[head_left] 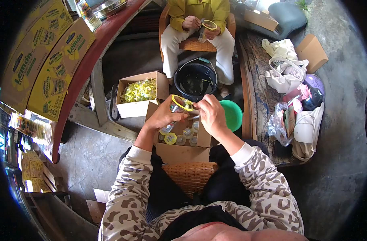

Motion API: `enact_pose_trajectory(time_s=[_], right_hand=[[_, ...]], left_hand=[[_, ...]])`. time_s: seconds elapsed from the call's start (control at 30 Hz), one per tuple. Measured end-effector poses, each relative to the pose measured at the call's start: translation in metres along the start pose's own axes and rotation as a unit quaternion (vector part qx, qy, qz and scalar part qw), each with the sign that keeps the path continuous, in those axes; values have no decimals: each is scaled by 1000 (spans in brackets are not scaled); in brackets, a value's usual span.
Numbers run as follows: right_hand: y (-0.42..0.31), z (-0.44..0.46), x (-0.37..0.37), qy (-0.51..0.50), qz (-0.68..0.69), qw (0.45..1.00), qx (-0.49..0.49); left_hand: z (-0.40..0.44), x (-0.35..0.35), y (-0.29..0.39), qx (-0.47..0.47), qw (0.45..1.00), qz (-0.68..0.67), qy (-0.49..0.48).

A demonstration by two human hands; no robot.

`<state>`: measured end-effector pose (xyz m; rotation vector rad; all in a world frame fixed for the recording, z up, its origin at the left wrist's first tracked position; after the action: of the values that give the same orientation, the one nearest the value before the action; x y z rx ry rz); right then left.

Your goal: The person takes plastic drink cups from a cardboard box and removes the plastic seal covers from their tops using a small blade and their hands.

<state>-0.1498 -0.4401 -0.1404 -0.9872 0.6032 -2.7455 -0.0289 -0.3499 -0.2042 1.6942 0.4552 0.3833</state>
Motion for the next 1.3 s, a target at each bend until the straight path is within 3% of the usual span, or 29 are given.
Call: enact_pose_trajectory(time_s=[0.07,0.17,0.23,0.4,0.47,0.5,0.6,0.67,0.73,0.77,0.87,0.93,1.0,1.1,1.17,1.3], right_hand=[[0,3,6,5,-18,1000,11],[-8,1,6,9,-57,996,66],[-15,-2,3,13,-91,990,108],[-18,0,4,24,-63,994,90],[-2,3,6,22,5,1000,2],[4,2,4,11,7,1000,-20],[7,2,8,5,-6,1000,-6],[7,4,9,9,-6,1000,0],[4,5,10,12,-20,999,24],[0,6,10,18,-28,999,40],[-10,6,9,20,-49,996,77],[-14,4,7,22,-59,994,87],[-17,1,5,25,-70,992,99],[-16,-2,-3,14,-87,991,104],[-8,-1,-4,11,-40,998,46],[2,1,-1,15,-16,1000,19]], left_hand=[[1,3,8,-42,999,-29,18],[0,3,13,-56,996,72,9],[-7,-3,4,28,999,21,-24],[-4,3,-19,77,996,-35,-34],[1,2,-14,45,997,30,-55],[0,0,6,-22,995,90,-31],[0,-2,15,-79,989,128,-16],[2,-1,9,-46,991,126,-16],[2,6,24,-141,984,102,43],[4,11,17,-104,987,105,60],[7,10,14,-107,974,190,63],[4,6,15,-116,974,176,79],[6,-3,7,-89,994,57,18],[5,-6,4,-85,994,61,20],[2,-2,9,-99,990,89,45],[3,12,13,-112,974,181,80]])
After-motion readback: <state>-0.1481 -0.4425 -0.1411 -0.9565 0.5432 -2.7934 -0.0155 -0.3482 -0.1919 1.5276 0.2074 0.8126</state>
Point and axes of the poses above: each hand's wrist, its own z-axis towards the middle knuckle, its own x-axis out of the back of the hand, y = z × x, the point moved 9 cm from there along z, towards the middle knuckle, and after that the axes turned 8 degrees about y, right-handed, at the moved point
